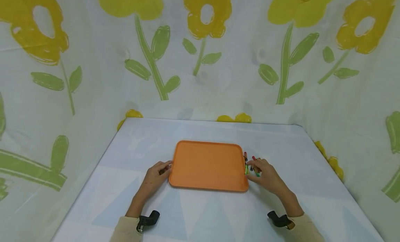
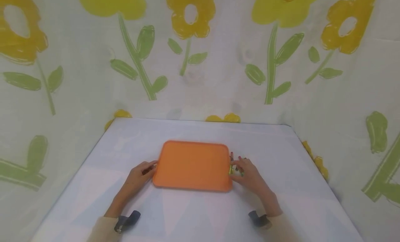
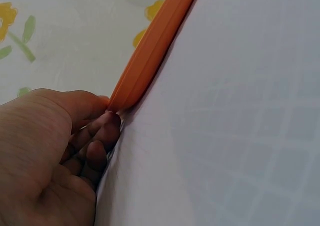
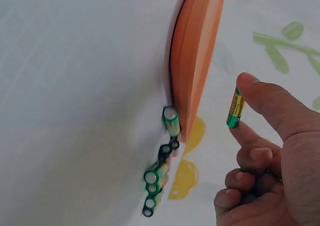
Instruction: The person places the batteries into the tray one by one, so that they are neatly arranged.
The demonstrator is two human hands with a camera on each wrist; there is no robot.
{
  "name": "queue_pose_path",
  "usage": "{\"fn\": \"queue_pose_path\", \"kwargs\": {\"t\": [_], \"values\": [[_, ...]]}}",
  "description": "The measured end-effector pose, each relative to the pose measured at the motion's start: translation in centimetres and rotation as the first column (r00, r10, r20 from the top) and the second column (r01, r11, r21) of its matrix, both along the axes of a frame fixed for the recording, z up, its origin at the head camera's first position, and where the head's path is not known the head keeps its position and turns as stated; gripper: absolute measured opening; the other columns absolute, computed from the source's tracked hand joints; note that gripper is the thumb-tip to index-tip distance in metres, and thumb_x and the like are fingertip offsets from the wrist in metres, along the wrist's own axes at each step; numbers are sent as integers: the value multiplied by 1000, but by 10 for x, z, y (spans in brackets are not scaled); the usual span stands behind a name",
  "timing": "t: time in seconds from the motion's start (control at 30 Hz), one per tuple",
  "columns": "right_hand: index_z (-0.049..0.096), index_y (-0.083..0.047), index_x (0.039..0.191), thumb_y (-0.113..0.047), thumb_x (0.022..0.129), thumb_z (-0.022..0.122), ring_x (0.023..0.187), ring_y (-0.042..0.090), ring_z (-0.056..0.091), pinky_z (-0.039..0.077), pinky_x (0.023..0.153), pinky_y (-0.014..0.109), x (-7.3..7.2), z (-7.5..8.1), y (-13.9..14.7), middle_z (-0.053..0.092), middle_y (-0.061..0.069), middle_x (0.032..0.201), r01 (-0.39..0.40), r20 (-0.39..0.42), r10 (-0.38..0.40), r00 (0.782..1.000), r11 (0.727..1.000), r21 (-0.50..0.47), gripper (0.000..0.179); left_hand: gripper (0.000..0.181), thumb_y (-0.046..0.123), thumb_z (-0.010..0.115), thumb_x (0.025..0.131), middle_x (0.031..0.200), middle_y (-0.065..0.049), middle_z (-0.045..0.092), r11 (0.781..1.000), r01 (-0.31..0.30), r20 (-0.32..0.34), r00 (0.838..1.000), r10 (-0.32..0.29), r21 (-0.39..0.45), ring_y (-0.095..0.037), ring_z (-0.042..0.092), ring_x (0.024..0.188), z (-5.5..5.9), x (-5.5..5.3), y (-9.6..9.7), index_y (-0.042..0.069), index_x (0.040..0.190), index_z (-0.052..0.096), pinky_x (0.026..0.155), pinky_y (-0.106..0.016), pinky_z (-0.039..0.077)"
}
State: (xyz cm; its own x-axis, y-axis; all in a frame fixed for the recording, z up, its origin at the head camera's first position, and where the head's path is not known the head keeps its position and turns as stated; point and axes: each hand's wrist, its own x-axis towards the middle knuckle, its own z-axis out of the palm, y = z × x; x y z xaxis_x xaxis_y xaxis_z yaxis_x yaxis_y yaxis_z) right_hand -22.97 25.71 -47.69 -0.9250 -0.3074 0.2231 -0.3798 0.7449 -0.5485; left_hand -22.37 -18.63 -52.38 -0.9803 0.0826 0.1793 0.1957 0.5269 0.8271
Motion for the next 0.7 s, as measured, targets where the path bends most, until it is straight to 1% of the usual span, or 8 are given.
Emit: {"fn": "queue_pose_path", "kwargs": {"t": [0.03, 0.1, 0.17, 0.3, 0.5, 0.63, 0.7], "values": [[70, -8, 119, -21, 80, 86, 80, 16, 41, 38, 66, 31, 0, 0, -2, 44, -1, 83, 3, 11, -3, 1000, 1000, -3, 44, 38, 13, 68, 97, 96, 1, 60, 1000, 1, 2, 1000, -1, 4, -15, 51, 83, 0, 0, 0, 10, 135, 65, 72, -25, 45], [70, -8, 121, -22, 81, 86, 77, 15, 39, 36, 66, 32, 0, 0, -5, 39, -2, 78, 3, 31, -2, 1000, 1000, -13, 44, 38, 13, 68, 97, 96, 2, 61, 1000, -1, 2, 1000, 1, 8, -15, 51, 83, 1, 1, 0, 10, 135, 65, 72, -25, 45], [70, -8, 121, -23, 82, 85, 75, 14, 38, 35, 64, 31, 0, 0, -8, 37, -3, 78, 2, 34, -1, 999, 1000, -19, 44, 37, 13, 68, 97, 96, 2, 61, 1000, -2, -5, 1000, 2, 10, -14, 51, 82, 1, 1, 1, 10, 134, 66, 72, -25, 46], [70, -7, 119, -24, 83, 85, 75, 14, 38, 33, 59, 29, 0, -2, -12, 38, -3, 77, 1, 34, 1, 999, 999, -50, 43, 37, 12, 69, 97, 96, 2, 61, 1000, -5, -12, 1000, 6, 9, -14, 51, 82, 2, 1, 2, 8, 133, 66, 71, -25, 45], [71, -10, 116, -26, 82, 85, 76, 15, 38, 33, 62, 29, -1, -3, -21, 37, -4, 75, -1, 37, 3, 999, 997, -73, 41, 37, 13, 69, 97, 94, 2, 60, 1000, -5, -7, 1000, 5, -4, -14, 51, 81, 2, 2, 0, 9, 134, 66, 71, -26, 45], [70, -11, 114, -26, 81, 85, 74, 16, 39, 32, 60, 29, -1, -3, -28, 38, -3, 76, -14, 26, 16, 1000, 997, -79, 39, 37, 14, 68, 97, 93, 4, 59, 1000, -5, -9, 1000, 5, -5, -13, 51, 81, 2, 1, 0, 11, 134, 66, 69, -25, 44], [70, -12, 114, -25, 81, 86, 74, 16, 39, 33, 60, 29, -2, -4, -32, 40, -3, 77, -27, 18, 29, 999, 996, -88, 38, 37, 13, 69, 97, 93, 4, 59, 1000, -2, -17, 1000, 2, -3, -14, 51, 80, 1, 1, 0, 9, 134, 66, 69, -26, 45]]}}
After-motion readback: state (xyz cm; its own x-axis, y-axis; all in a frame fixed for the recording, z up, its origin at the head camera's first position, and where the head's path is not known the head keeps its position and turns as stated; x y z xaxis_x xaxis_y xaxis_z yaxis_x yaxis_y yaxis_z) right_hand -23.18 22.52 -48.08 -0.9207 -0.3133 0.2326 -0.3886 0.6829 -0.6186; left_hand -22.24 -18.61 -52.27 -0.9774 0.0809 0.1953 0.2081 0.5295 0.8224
